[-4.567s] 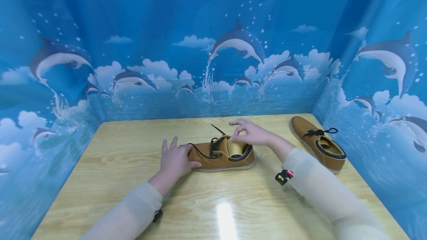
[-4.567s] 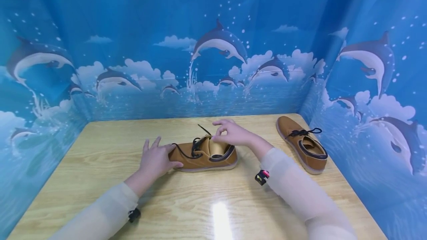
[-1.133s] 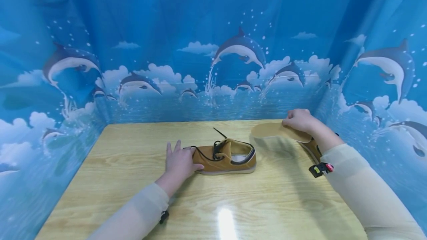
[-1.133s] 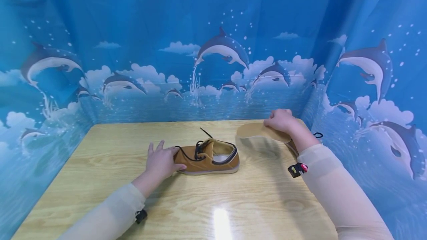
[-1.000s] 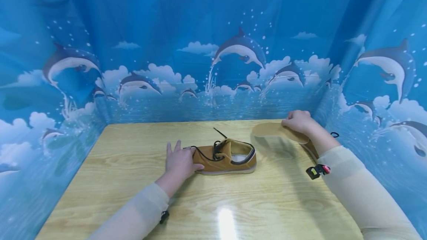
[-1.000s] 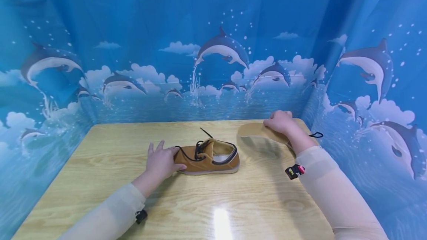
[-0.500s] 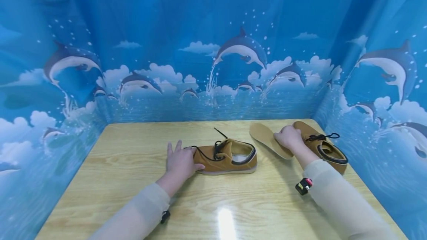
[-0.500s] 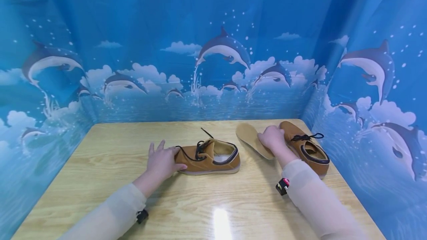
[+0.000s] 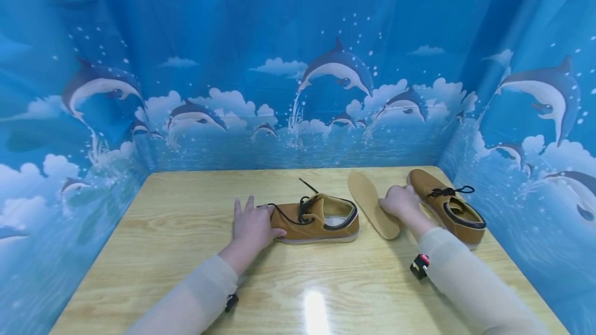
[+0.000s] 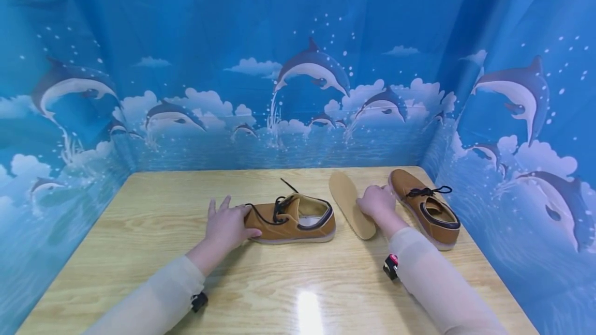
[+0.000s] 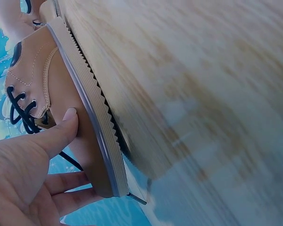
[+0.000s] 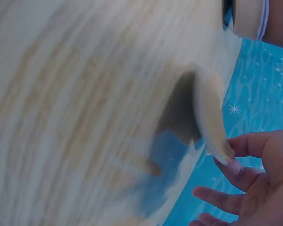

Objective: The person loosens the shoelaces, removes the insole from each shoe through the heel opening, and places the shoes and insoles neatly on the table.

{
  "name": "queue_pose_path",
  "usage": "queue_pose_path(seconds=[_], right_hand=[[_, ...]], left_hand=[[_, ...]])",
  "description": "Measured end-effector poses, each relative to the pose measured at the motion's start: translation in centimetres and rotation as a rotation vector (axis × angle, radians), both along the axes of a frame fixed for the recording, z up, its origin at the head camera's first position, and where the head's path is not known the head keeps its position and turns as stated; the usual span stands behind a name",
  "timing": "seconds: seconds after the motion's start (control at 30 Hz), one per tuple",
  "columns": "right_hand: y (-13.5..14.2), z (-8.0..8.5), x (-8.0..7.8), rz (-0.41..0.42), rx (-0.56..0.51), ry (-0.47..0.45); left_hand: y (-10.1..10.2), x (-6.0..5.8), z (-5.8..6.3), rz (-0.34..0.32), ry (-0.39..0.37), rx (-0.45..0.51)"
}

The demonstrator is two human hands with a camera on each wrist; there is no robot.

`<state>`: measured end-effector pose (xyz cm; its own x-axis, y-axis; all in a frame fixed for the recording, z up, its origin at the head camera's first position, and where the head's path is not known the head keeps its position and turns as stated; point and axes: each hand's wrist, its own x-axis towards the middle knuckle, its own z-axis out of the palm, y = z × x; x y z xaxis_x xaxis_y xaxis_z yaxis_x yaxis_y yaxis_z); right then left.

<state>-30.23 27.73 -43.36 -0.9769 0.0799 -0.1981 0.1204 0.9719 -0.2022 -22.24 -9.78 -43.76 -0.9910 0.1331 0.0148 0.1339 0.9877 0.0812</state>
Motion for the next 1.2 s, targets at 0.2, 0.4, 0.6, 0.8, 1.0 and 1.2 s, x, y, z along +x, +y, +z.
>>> queue_pose_path(seconds=[0.2,0.4,0.6,0.8,1.0,1.2], right_hand=[[-0.3,-0.4,0.0,0.025,0.035,-0.034],[-0.2,-0.2,-0.1,0.046,0.062,-0.058],[-0.4,1.4,0.1,0.039,0.047,-0.025],[-1.5,4.6,0.8,0.086,-0.018,0.066],[-3.2,7.0,1.8,0.159,-0.024,0.136],[-4.9,7.7,2.7,0.233,-0.034,0.155]], left_hand=[[0.1,-0.1,0.0,0.002,-0.007,0.005],[0.0,-0.1,-0.1,0.007,-0.008,0.011],[0.0,-0.1,-0.2,0.007,-0.009,0.009],[-0.1,0.0,-0.2,-0.002,0.014,0.017],[0.0,0.0,-0.1,-0.004,0.021,0.029],[-0.1,0.0,-0.2,-0.003,0.008,0.029]])
